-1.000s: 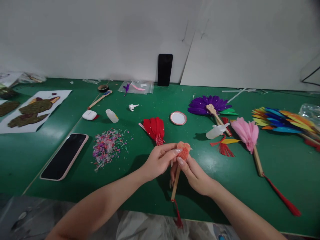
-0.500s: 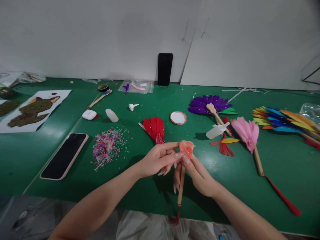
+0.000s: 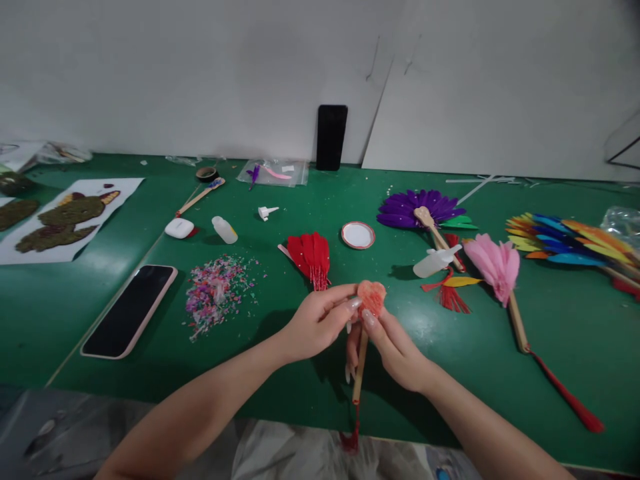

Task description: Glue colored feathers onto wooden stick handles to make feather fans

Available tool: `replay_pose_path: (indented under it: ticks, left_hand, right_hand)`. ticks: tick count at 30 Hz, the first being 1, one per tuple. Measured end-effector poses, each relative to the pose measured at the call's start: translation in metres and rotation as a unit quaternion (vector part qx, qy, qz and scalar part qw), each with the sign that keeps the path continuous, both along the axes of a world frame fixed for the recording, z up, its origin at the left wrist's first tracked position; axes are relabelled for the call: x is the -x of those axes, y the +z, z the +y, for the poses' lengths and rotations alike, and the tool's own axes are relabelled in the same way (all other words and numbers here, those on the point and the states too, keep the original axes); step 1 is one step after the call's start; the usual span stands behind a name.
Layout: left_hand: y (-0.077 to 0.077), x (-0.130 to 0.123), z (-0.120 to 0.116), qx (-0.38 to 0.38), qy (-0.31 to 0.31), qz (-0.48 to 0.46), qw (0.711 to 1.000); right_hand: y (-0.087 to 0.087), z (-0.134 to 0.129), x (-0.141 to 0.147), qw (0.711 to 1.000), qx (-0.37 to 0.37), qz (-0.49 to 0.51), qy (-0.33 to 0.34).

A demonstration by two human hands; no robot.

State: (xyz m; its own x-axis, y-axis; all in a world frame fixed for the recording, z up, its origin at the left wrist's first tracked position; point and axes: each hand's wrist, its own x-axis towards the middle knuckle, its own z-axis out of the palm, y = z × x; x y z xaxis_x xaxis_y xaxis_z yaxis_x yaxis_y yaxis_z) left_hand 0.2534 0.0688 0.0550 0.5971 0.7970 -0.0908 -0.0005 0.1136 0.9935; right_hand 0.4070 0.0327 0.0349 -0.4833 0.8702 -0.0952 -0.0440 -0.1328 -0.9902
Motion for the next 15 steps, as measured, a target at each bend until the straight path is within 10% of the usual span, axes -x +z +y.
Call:
replay_pose_path:
  ticks: [15]
  left_hand:
    - [-0.0103,-0.004,-0.0005,0.032,0.033,-0.013,0.999]
  right_hand:
    - [-0.0041,-0.0019,0.0005,1.0,0.008,0.011,-0.003]
